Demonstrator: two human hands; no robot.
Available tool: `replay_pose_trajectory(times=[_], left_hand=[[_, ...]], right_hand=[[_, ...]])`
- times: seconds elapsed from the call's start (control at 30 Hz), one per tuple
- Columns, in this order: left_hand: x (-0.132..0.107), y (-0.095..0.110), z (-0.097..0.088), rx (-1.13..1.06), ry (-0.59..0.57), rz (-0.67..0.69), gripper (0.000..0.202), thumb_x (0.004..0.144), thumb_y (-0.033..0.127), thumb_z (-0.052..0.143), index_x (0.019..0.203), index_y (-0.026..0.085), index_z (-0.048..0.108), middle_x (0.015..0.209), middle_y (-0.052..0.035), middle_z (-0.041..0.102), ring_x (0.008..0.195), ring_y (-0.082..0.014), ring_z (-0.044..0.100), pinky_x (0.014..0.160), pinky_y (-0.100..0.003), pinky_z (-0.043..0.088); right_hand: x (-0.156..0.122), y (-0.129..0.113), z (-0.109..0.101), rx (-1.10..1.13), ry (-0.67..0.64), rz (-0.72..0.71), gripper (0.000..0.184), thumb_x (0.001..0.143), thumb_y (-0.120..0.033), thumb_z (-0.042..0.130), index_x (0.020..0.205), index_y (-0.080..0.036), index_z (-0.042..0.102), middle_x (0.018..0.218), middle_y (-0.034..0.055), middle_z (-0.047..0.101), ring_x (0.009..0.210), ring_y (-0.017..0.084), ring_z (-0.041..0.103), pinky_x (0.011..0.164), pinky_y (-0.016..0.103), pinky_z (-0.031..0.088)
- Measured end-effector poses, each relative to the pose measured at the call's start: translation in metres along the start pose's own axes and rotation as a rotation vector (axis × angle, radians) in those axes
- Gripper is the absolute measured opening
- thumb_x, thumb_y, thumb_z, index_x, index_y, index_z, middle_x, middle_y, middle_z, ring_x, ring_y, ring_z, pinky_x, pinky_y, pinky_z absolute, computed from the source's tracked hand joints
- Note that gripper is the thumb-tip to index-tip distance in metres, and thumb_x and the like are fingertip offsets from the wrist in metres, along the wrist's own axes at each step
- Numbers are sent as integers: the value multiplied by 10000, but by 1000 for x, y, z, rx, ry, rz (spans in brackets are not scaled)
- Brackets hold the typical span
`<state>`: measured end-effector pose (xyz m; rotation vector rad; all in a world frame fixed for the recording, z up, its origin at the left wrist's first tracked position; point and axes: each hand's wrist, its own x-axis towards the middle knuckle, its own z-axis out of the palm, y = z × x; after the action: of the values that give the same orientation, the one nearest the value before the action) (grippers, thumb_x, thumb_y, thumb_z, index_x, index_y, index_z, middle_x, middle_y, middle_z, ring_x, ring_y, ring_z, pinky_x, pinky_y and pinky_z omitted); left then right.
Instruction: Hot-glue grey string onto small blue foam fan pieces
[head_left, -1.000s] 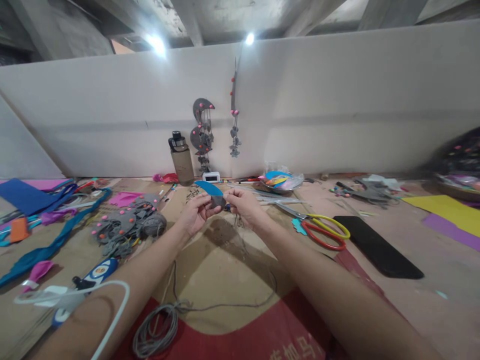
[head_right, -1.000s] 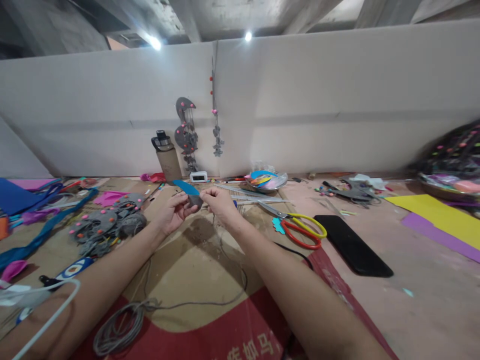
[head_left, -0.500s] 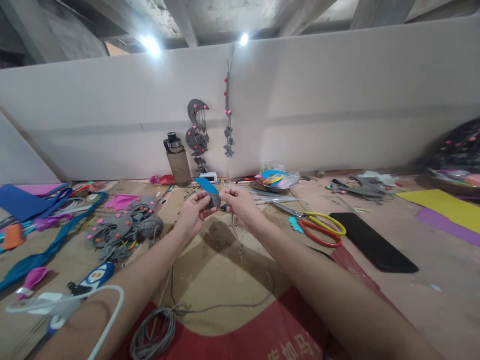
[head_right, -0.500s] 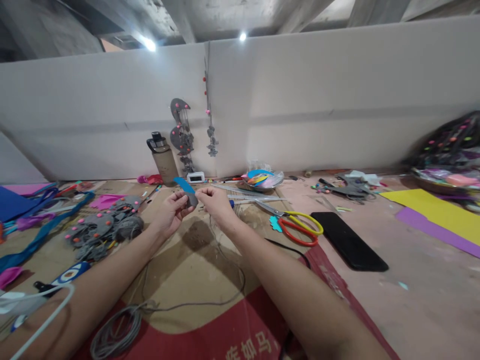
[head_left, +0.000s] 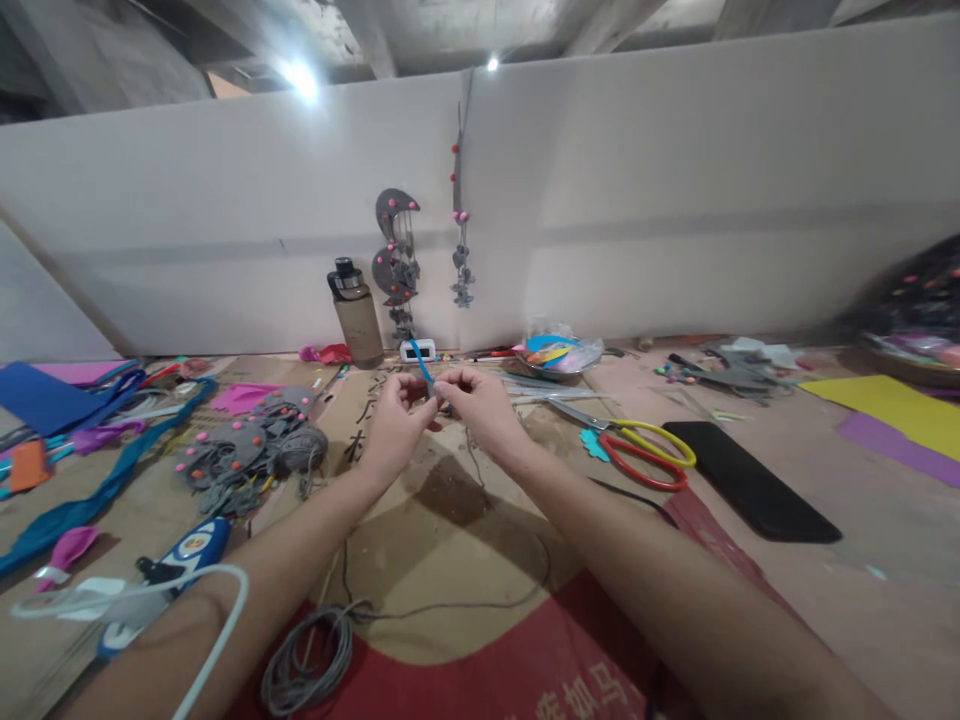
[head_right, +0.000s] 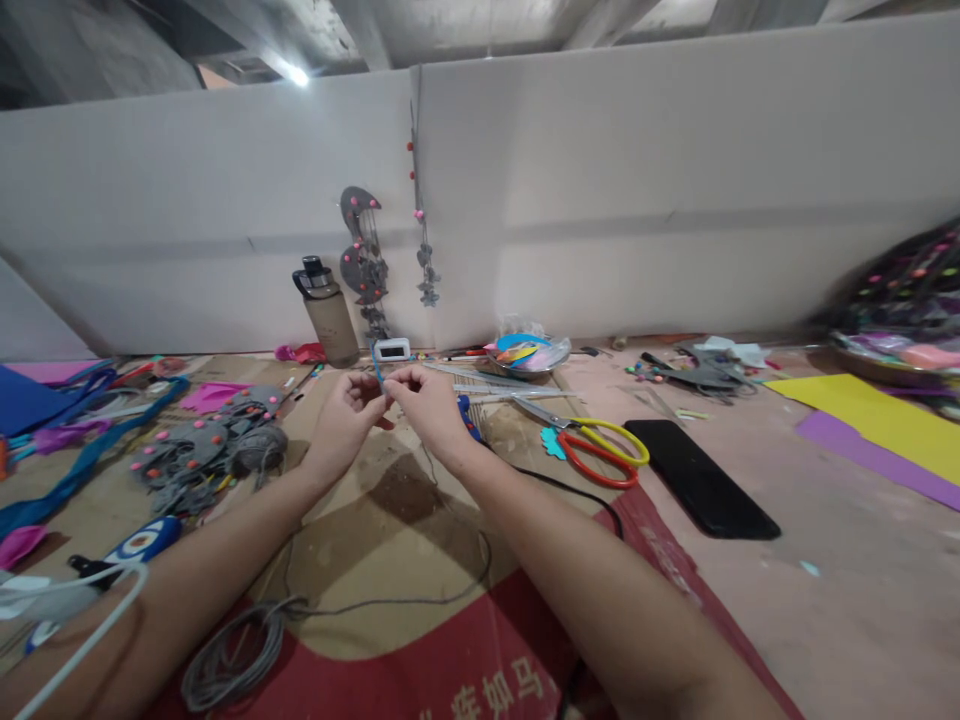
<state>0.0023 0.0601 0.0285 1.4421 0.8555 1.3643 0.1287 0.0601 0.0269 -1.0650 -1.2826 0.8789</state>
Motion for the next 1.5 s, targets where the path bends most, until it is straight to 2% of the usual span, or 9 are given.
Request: replay_pose_trajectory(times=[0.23, 0.6, 0.87, 1.13, 1.5], left_hand=[[1, 1, 1, -162, -22, -69, 284, 665, 270, 697, 833, 173, 490, 815, 0, 557, 667, -109, 559, 575, -261, 535], [-2, 7, 3, -348, -62, -113, 215, 662, 204, 662, 825, 160, 528, 802, -1, 582, 672, -98, 569, 557, -204, 499], [-2, 7, 5, -334, -15, -114, 149, 692, 177, 619, 807, 154, 527, 766, -6, 621, 672, -103, 600, 622, -240, 531], [0, -3, 0, -286, -26, -51, 182, 739, 259, 634, 849, 163, 526, 828, -20, 650, 755, -129, 640, 725, -317, 551], [-1, -6, -3, -238, 2, 10, 171, 745, 291, 634, 816, 169, 537, 798, -4, 641, 731, -125, 629, 693, -310, 557]], right_hand=[[-5, -7, 2, 12, -25, -53, 172, 724, -332, 561, 747, -181, 639, 689, -3, 601, 600, 106, 486, 566, 238, 389], [-10, -9, 4, -61, -31, -179, 140, 761, -297, 539, 801, -187, 616, 767, 12, 620, 684, 122, 541, 658, 251, 436], [-9, -2, 4, -134, -25, -250, 146, 790, -298, 522, 814, -188, 615, 822, 26, 631, 758, 133, 566, 719, 265, 447], [-9, -4, 4, -143, -3, -250, 144, 789, -288, 529, 804, -176, 617, 790, 20, 637, 734, 129, 569, 712, 269, 454], [-10, -3, 5, -163, -2, -250, 151, 807, -315, 507, 763, -179, 555, 748, 0, 589, 696, 117, 524, 667, 256, 436]])
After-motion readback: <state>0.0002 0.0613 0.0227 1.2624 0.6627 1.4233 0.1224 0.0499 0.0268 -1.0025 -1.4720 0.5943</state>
